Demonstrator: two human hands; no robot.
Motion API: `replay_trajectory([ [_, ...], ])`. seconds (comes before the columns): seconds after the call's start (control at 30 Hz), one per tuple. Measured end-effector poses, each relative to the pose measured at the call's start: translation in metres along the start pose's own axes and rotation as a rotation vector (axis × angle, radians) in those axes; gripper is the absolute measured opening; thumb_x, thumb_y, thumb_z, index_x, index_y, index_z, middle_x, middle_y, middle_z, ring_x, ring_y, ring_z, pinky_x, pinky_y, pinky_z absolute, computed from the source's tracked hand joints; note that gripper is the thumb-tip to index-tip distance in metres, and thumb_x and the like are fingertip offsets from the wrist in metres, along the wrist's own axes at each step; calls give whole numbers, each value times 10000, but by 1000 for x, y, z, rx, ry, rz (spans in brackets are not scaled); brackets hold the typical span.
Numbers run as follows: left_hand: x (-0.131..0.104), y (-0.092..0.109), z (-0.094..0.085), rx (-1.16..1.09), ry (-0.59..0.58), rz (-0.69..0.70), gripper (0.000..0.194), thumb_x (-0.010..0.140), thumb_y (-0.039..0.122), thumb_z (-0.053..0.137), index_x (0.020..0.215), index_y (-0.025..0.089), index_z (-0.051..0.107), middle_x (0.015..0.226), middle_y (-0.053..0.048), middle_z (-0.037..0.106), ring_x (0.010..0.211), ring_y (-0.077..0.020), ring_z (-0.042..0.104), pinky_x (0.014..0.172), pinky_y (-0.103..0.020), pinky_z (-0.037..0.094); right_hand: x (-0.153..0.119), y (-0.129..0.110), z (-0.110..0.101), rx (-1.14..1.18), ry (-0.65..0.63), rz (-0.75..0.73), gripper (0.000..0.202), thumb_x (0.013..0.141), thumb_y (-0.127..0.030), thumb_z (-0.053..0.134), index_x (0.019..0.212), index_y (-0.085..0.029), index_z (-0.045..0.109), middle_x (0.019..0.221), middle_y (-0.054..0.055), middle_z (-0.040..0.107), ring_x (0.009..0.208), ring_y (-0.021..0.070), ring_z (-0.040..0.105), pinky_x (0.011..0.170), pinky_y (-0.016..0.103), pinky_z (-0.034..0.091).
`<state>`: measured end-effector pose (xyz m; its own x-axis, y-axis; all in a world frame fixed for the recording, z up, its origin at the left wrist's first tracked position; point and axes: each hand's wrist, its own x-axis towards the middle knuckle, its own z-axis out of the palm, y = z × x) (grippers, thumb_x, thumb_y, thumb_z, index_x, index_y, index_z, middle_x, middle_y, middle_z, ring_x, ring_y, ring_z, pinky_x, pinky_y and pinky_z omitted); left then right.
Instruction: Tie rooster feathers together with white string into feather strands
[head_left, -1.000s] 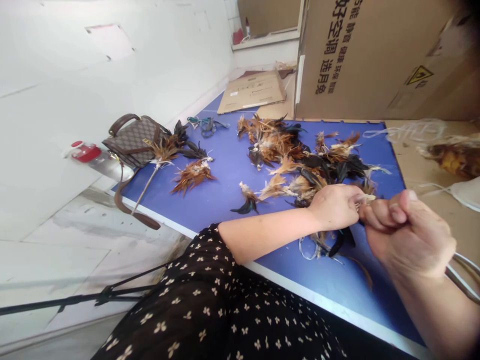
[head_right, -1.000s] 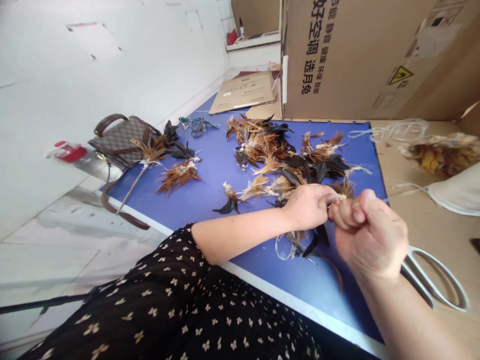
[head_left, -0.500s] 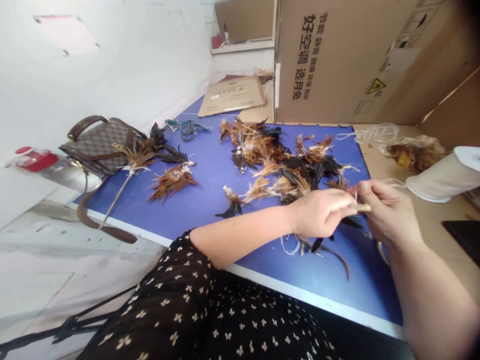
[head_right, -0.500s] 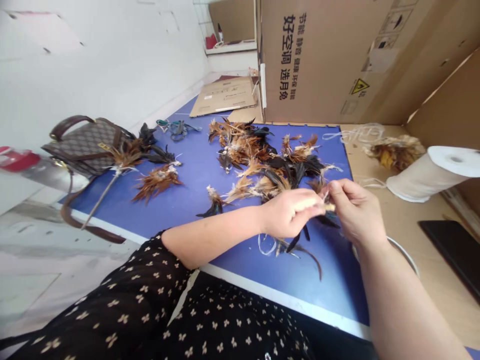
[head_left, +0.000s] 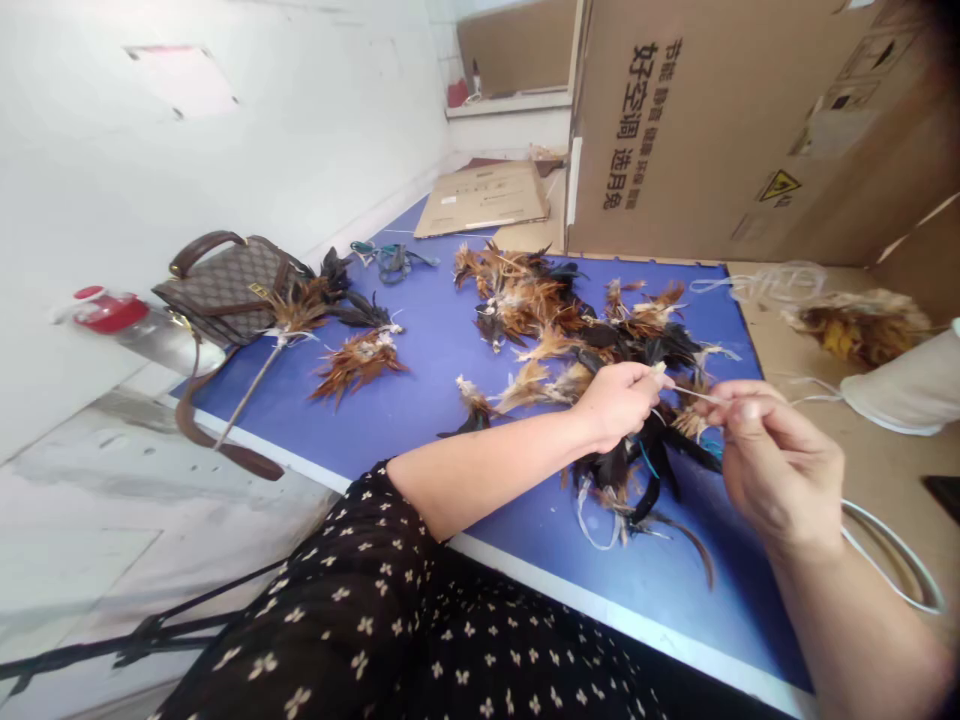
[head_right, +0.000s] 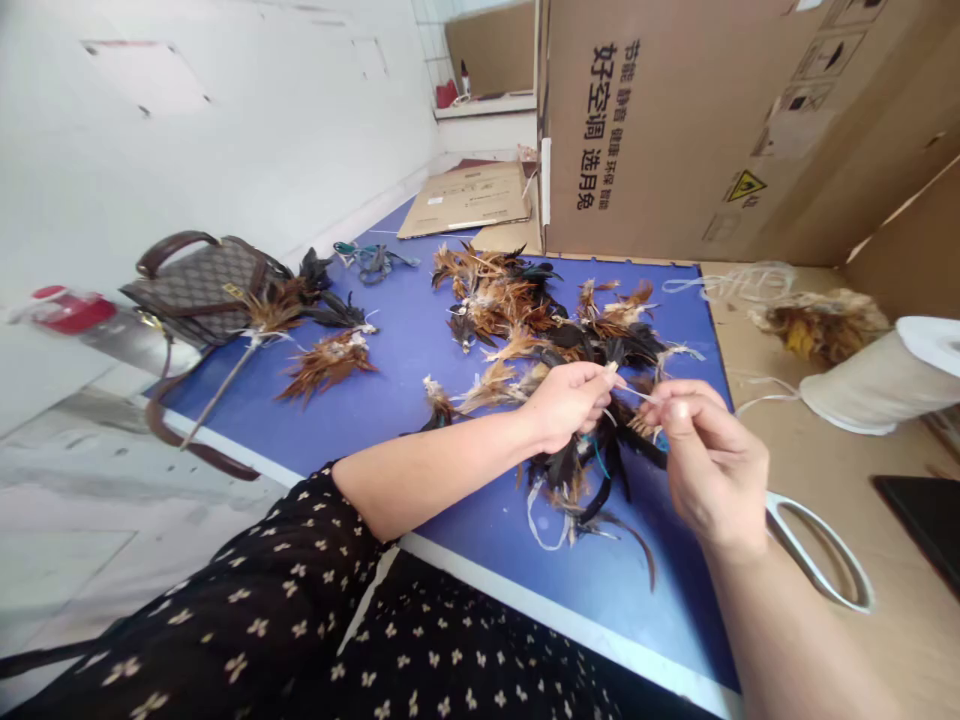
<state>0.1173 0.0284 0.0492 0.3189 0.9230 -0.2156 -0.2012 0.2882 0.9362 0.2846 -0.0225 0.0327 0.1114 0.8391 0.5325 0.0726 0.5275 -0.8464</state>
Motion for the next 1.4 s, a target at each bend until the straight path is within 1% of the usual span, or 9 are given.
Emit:
replay_trajectory([
  [0.07, -7, -5, 6, -29, -55, -48, 442, 998, 590, 760, 991, 152, 703, 669, 76, 440, 484, -43, 295, 466, -184, 202, 5, -3, 2, 233, 2, 13, 264, 1012, -445, 810, 825, -260, 798, 970, 78, 744, 1096, 285, 723, 1010, 468, 584],
  [0.13, -13, -12, 11, -10, -103, -74, 452, 956, 594, 813, 972, 156, 702, 664, 77, 437, 502, -46, 306, 478, -187, 219, 9, -9, 3, 405, -40, 119, 311, 998, -489, 822, 805, -252, 766, 809, 53, 694, 920, 258, 721, 935, 465, 594],
  [0.33, -8, -33, 15, 166, -102, -50, 295, 993, 438, 774, 985, 143, 765, 698, 43, 546, 623, -79, 442, 636, -210, 409, 10, -23, 5, 568, 21, 382, 542, 944, -513, 848, 631, -218, 518, 511, -78, 264, 452, 99, 259, 556, 342, 318],
  [0.6, 14, -52, 17, 284, -42, 66, 155, 895, 150, 697, 982, 146, 826, 834, 0, 722, 834, -141, 605, 906, -278, 528, 2, -25, 17, 553, 156, 454, 545, 867, -434, 891, 580, -197, 493, 480, -63, 320, 415, 72, 286, 512, 336, 231],
  [0.83, 16, -44, 16, 265, -36, 31, 175, 826, 51, 633, 872, 132, 782, 738, 13, 663, 734, -119, 571, 744, -250, 478, -1, -15, 25, 456, 32, 325, 490, 1003, -398, 747, 607, -216, 525, 506, -50, 313, 452, 103, 258, 517, 346, 212],
  [1.0, 4, -20, 3, 420, -146, -81, 112, 941, 138, 646, 849, 153, 708, 622, 42, 577, 528, -93, 427, 564, -246, 352, 1, -16, 8, 262, -152, 236, 403, 1040, -475, 765, 733, -230, 674, 672, 20, 570, 645, 181, 523, 658, 375, 437],
  [1.17, -8, -11, -1, 871, -404, 211, 170, 973, 177, 714, 818, 138, 773, 819, -59, 761, 787, -168, 660, 807, -299, 528, 17, -19, -19, -322, -274, -54, 460, 1099, -536, 679, 761, -231, 740, 1123, 113, 774, 1127, 253, 705, 1039, 410, 533],
  [1.3, -14, -12, 6, 786, -716, 542, 170, 1023, 220, 719, 898, 160, 816, 978, -85, 814, 963, -187, 737, 1009, -308, 564, 26, -5, -32, -426, -256, 151, 594, 984, -783, 696, 790, -223, 744, 933, 84, 789, 844, 212, 694, 813, 344, 565],
  [1.4, -12, -6, 4, 622, -534, 726, 222, 1072, 286, 680, 922, 166, 791, 981, -88, 795, 954, -181, 737, 1003, -318, 582, 27, 5, -36, -483, -182, 202, 603, 979, -799, 677, 821, -220, 743, 724, 25, 714, 664, 174, 591, 644, 302, 483],
])
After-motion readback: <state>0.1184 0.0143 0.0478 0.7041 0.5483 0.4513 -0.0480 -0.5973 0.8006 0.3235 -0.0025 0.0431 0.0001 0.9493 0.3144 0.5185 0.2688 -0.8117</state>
